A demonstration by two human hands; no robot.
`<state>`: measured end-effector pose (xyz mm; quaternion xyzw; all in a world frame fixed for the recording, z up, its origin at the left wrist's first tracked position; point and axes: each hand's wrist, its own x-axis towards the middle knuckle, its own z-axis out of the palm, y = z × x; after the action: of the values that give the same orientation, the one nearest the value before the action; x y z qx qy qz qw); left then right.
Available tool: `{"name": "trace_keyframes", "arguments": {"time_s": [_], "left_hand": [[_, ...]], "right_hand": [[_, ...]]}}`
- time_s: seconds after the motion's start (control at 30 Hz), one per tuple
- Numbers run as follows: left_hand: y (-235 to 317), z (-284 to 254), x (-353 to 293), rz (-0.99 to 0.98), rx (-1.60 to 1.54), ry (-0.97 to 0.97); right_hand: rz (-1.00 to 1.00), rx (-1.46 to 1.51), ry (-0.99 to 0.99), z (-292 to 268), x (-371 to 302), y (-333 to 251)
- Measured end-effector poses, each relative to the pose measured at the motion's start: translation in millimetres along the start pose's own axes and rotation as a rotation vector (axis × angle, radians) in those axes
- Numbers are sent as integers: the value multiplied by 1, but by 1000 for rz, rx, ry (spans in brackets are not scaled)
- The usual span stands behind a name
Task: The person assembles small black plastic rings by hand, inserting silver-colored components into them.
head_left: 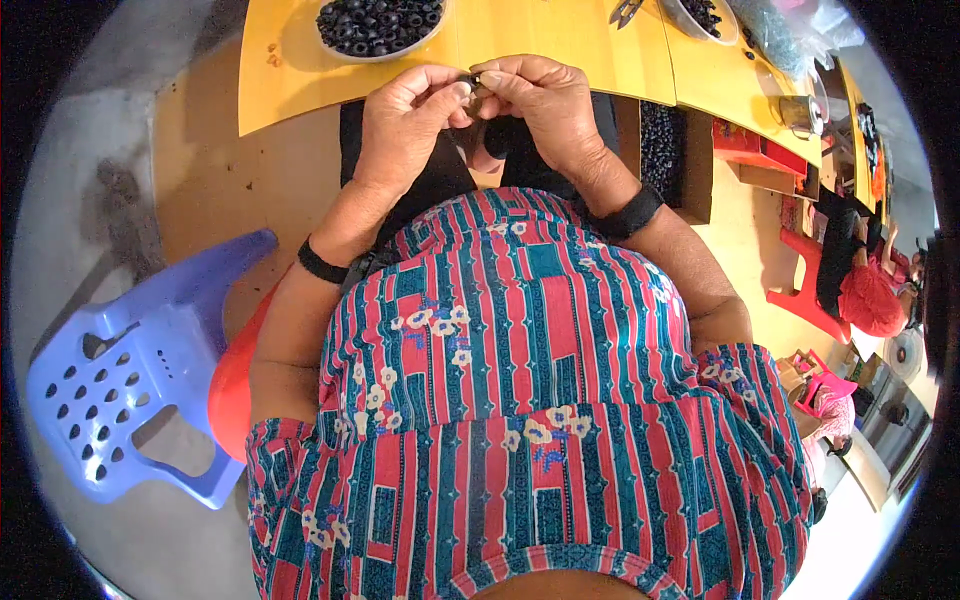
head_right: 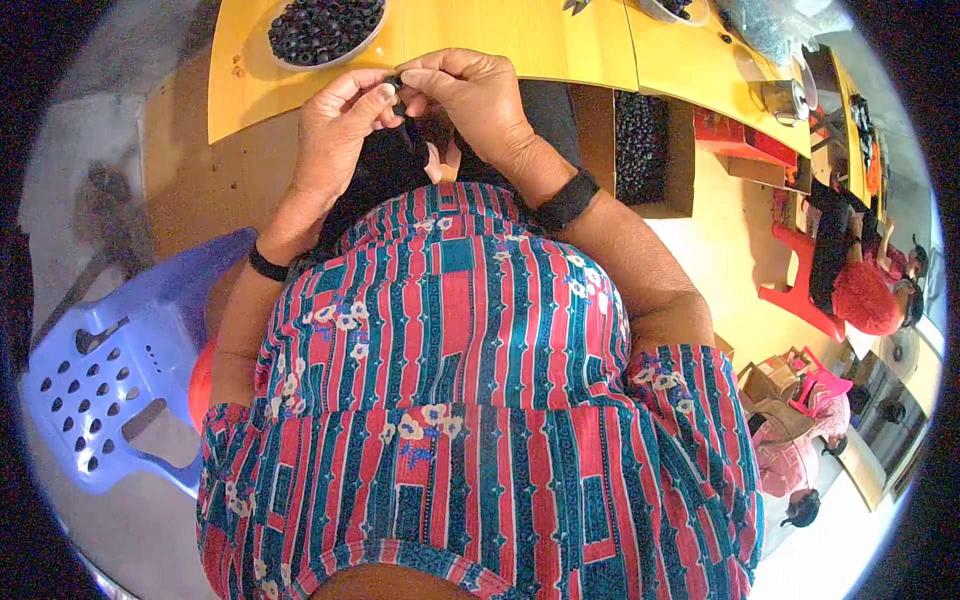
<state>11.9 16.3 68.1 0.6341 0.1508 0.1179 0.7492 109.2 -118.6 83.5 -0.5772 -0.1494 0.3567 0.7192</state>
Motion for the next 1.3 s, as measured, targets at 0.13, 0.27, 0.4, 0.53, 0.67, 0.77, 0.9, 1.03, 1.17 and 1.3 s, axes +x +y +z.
{"name": "trace_keyframes", "arguments": {"time_s": [0.13, 0.27, 0.4, 0.53, 0.67, 0.77, 0.9, 1.03, 1.17, 1.3], "left_hand": [[2, 3, 1, 57, 5, 29], [0, 5, 1, 74, 21, 51], [4, 8, 0, 82, 88, 40], [2, 9, 1, 152, 84, 51], [0, 3, 2, 84, 65, 3], [1, -3, 1, -10, 1, -46], [3, -6, 2, -154, -220, -149], [0, -15, 3, -200, -292, -236], [3, -19, 5, -304, -210, -262], [6, -12, 6, -216, -72, -195]], "right_hand": [[-185, -214, 74, 3, -2, 2], [-311, -392, 87, 3, 0, 3], [-362, -495, 138, 9, -1, 0], [-435, -620, 198, 11, 0, 0], [-351, -502, 48, 1, 3, 1], [-371, -599, -25, -2, -1, -6], [-457, -541, -29, -4, -3, -4], [-495, -627, -103, -10, -1, -4], [-521, -788, -213, -10, -1, -14], [-728, -1036, -146, -14, 5, -5]]}}
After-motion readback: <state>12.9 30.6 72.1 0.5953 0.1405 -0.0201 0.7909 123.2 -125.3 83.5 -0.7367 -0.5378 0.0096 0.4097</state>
